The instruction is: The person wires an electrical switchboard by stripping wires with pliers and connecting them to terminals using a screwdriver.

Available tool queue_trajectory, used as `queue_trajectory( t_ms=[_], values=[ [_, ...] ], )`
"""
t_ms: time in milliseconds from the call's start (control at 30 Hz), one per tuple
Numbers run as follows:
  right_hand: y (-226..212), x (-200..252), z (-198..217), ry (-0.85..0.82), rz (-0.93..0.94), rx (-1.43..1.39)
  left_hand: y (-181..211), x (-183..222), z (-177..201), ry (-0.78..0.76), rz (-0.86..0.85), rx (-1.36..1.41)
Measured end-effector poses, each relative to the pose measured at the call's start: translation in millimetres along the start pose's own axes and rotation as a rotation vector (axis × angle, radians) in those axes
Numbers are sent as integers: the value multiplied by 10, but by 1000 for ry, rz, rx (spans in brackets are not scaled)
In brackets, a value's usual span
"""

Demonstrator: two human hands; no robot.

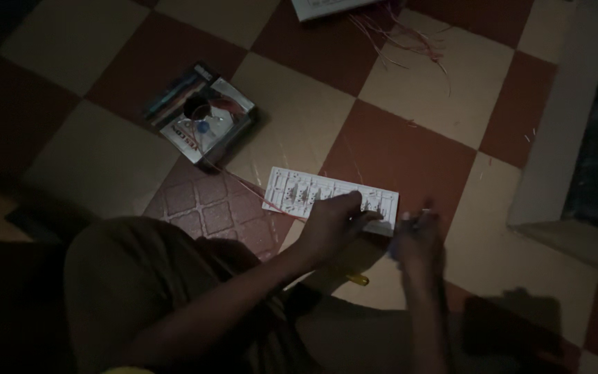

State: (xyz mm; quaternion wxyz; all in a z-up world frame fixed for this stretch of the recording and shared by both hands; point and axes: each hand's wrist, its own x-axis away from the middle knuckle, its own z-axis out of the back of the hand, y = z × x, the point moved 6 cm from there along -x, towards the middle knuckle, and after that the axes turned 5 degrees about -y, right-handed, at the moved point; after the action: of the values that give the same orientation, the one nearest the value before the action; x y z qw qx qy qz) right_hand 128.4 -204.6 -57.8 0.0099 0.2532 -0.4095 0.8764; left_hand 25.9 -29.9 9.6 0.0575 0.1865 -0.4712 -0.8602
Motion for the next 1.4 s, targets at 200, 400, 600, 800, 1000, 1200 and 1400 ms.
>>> queue_trajectory(
  t_ms=[200,400,600,800,1000,1200,1400],
  values=[
    [19,-31,488,320,120,384,-212,-240,47,-83,154,130],
    [-601,353,38,12,490,215,-292,-258,-37,-205,126,235],
    [-886,727,-131,48,671,376,-349,-281,-21,-224,14,197],
    [-532,445,-369,-315,22,-442,-206,-261,-21,-264,-28,252],
    [-756,617,-163,-3,518,117,-221,-297,-10,-250,-4,210],
    [-782,642,-174,44,607,157,-294,-304,-16,-205,-48,197],
    [-532,444,-367,-291,98,-340,-433,-287,-80,-235,31,231]
  ],
)
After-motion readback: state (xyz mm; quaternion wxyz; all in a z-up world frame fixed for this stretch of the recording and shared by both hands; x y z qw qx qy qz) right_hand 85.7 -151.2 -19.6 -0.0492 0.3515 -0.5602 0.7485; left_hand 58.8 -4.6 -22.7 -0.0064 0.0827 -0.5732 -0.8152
